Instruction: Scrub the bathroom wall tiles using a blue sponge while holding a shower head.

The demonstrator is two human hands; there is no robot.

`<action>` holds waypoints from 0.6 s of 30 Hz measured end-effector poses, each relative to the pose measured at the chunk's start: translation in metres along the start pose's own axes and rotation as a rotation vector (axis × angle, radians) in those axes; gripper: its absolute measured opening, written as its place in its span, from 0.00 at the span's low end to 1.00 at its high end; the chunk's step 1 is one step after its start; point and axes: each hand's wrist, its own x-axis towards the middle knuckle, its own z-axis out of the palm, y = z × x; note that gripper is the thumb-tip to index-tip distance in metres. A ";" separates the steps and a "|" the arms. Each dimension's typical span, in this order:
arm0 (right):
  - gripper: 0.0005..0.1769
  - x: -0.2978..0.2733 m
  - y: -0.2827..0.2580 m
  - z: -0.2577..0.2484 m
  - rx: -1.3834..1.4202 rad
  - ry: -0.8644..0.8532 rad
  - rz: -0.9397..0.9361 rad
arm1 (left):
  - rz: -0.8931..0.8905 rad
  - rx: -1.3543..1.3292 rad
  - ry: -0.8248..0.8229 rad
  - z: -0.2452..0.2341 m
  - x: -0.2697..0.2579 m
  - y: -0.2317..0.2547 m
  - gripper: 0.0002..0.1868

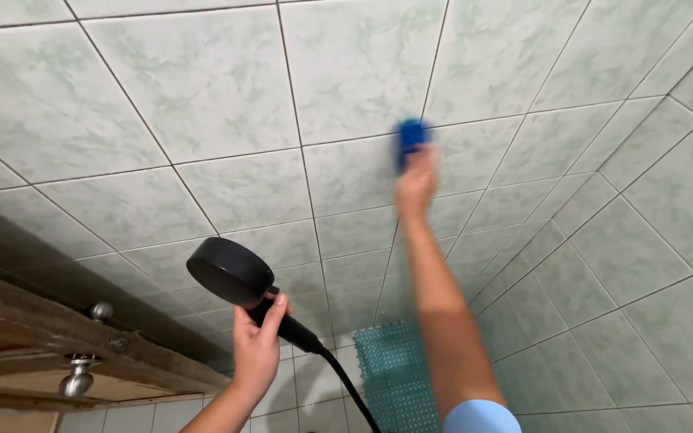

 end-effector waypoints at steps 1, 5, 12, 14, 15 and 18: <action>0.14 0.012 0.005 -0.008 0.001 -0.001 0.001 | 0.000 0.001 0.001 -0.001 0.000 -0.003 0.11; 0.17 0.016 0.020 -0.025 0.201 0.191 0.319 | 0.000 -0.043 0.004 -0.005 -0.004 -0.008 0.12; 0.18 -0.106 0.002 0.048 0.132 -0.262 -0.049 | -0.020 -0.037 -0.029 0.001 -0.003 -0.009 0.12; 0.16 -0.136 0.000 0.057 0.060 -0.422 -0.049 | -0.055 -0.001 -0.041 0.006 -0.002 -0.011 0.12; 0.15 -0.149 -0.002 0.062 -0.007 -0.584 -0.052 | -0.085 0.037 -0.049 0.008 0.000 -0.011 0.12; 0.11 -0.149 0.000 0.055 0.069 -0.508 -0.234 | -0.072 0.022 -0.097 0.010 0.000 -0.017 0.12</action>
